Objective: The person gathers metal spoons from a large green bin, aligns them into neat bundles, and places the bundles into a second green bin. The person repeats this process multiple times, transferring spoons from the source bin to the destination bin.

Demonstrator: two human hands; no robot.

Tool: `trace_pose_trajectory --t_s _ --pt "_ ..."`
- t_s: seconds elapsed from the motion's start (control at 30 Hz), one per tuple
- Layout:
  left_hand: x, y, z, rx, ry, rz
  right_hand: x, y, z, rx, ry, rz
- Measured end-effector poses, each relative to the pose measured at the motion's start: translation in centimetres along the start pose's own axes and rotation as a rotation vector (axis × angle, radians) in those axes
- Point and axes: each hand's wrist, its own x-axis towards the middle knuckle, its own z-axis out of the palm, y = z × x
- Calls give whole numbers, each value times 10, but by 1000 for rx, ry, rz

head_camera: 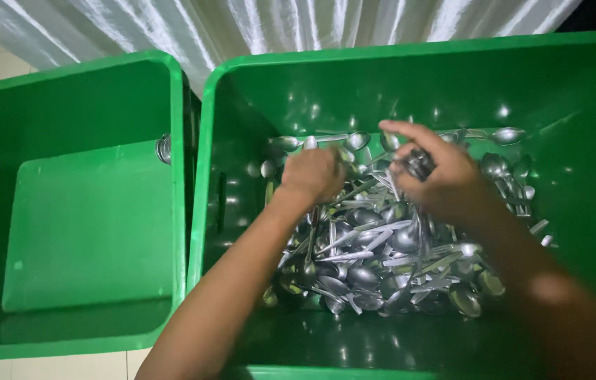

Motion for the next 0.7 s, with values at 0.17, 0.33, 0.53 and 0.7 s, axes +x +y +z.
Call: trace_pose_trajectory --t_s 0.17,0.33,0.53,0.7 --pt "1 -7 86 487 -816 -419 19 48 -5 604 -66 -116" --pt "5 -14 74 481 -519 51 20 48 -11 288 -111 -164" --pt "-6 73 -77 13 -131 -95 15 34 -13 394 -10 109" --pt "0 81 -99 -835 333 9 21 52 -11 488 79 250"
